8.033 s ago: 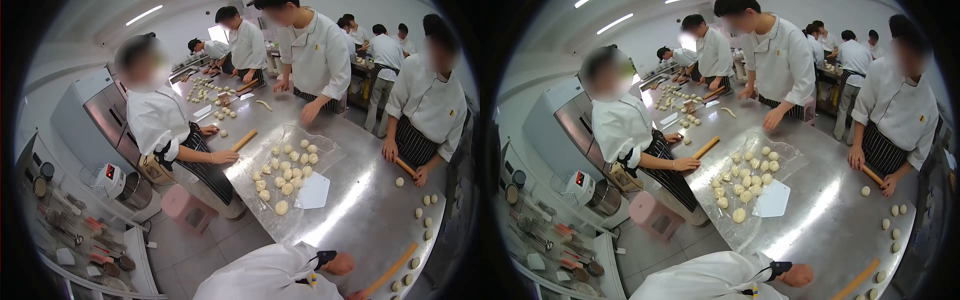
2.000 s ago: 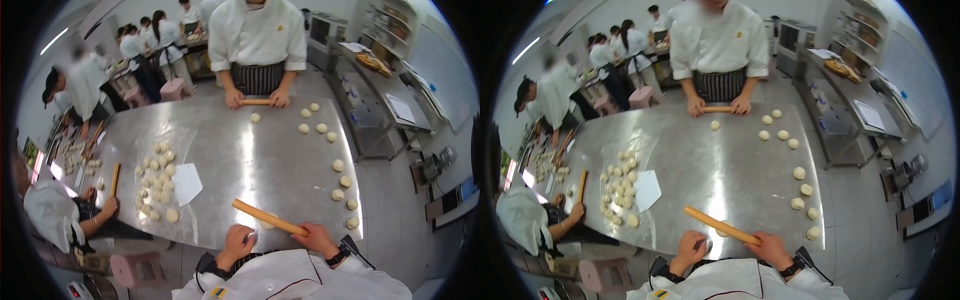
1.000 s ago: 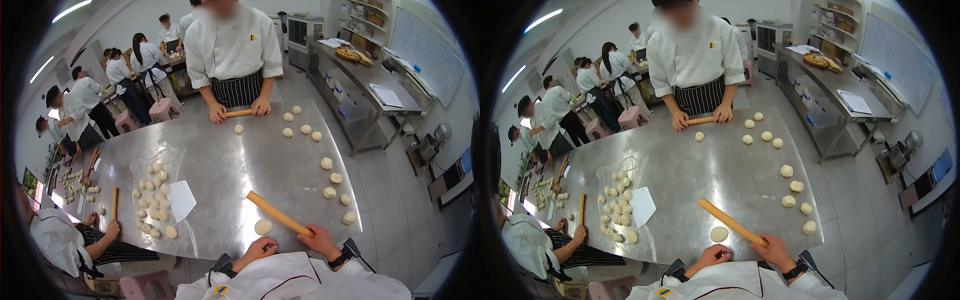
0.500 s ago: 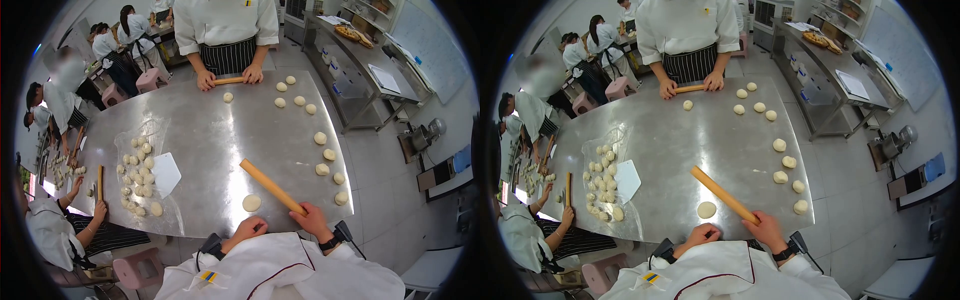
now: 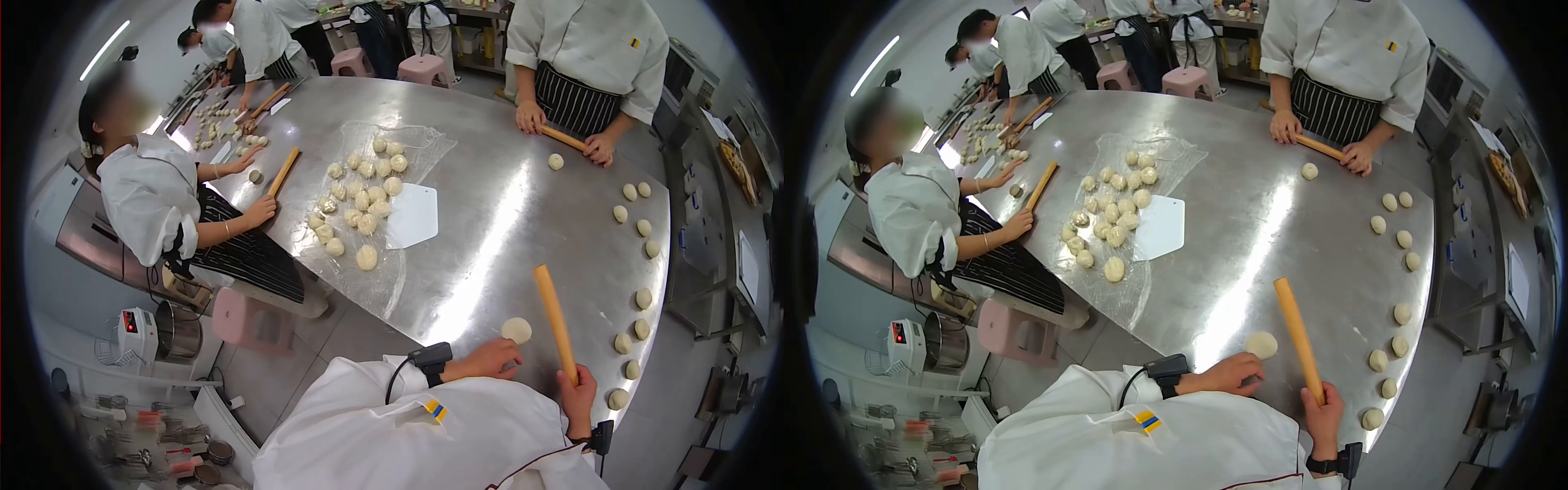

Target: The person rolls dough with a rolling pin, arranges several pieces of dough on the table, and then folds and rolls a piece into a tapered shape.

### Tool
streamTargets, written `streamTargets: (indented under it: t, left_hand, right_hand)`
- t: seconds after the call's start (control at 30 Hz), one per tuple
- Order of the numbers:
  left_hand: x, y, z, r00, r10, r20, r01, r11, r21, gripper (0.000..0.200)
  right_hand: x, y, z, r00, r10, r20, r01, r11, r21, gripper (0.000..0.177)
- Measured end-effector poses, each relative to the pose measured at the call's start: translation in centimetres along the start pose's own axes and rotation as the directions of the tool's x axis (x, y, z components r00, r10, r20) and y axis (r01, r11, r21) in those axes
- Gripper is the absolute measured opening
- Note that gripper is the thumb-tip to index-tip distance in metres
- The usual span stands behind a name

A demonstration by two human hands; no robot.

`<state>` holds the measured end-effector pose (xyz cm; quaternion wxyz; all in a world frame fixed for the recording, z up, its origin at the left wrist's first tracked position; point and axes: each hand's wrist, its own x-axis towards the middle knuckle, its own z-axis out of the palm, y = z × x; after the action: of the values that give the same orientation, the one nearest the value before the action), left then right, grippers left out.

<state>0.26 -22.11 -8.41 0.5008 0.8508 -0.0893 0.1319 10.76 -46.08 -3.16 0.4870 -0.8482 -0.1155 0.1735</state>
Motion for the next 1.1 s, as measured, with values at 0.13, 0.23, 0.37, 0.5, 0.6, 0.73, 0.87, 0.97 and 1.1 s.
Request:
streamTargets:
  t: [0.13, 0.23, 0.37, 0.5, 0.6, 0.73, 0.87, 0.97, 1.1]
  left_hand:
    - [-0.1, -1.2, 1.4, 0.997, 0.070, -0.031, -0.069, 0.997, 0.016, 0.024]
    - [0.7, -0.1, 0.1, 0.978, 0.156, -0.140, -0.139, 0.983, 0.123, 0.029]
    - [2.2, 1.5, -0.8, 0.973, 0.135, -0.189, -0.107, 0.983, 0.150, 0.029]
    - [3.0, 1.7, -1.7, 0.961, 0.074, -0.267, -0.040, 0.990, 0.132, 0.029]
    - [3.9, 4.2, -3.8, 0.892, 0.303, -0.336, -0.193, 0.926, 0.324, 0.029]
    - [3.3, 4.3, -3.1, 0.889, 0.447, -0.099, -0.381, 0.843, 0.380, 0.032]
    - [2.7, 5.0, -1.6, 0.914, 0.343, -0.218, -0.271, 0.914, 0.301, 0.034]
    - [4.7, 8.0, -6.2, 0.857, 0.423, -0.294, -0.129, 0.729, 0.672, 0.029]
    - [4.3, 6.5, -7.3, 0.930, 0.312, -0.196, 0.010, 0.511, 0.860, 0.025]
  right_hand:
    - [0.5, 0.1, -0.6, 0.997, -0.072, 0.009, 0.072, 0.993, -0.093, 0.028]
    - [2.3, 4.3, -0.7, 0.991, -0.129, 0.021, 0.130, 0.988, -0.081, 0.033]
    - [0.7, -3.9, -1.2, 0.993, -0.052, 0.108, 0.082, 0.952, -0.296, 0.036]
    - [2.3, -4.1, -0.6, 0.987, -0.058, 0.151, 0.107, 0.933, -0.342, 0.035]
    - [3.0, -6.3, -0.8, 0.972, -0.007, 0.236, 0.101, 0.915, -0.389, 0.035]
    - [4.2, -6.1, -0.7, 0.946, -0.059, 0.319, 0.205, 0.872, -0.445, 0.032]
    - [4.4, -6.2, -0.5, 0.923, -0.212, 0.321, 0.336, 0.851, -0.404, 0.029]
    - [4.0, -7.0, -0.7, 0.903, -0.206, 0.376, 0.350, 0.861, -0.368, 0.029]
    - [2.9, -7.0, -0.8, 0.869, -0.166, 0.466, 0.365, 0.851, -0.378, 0.030]
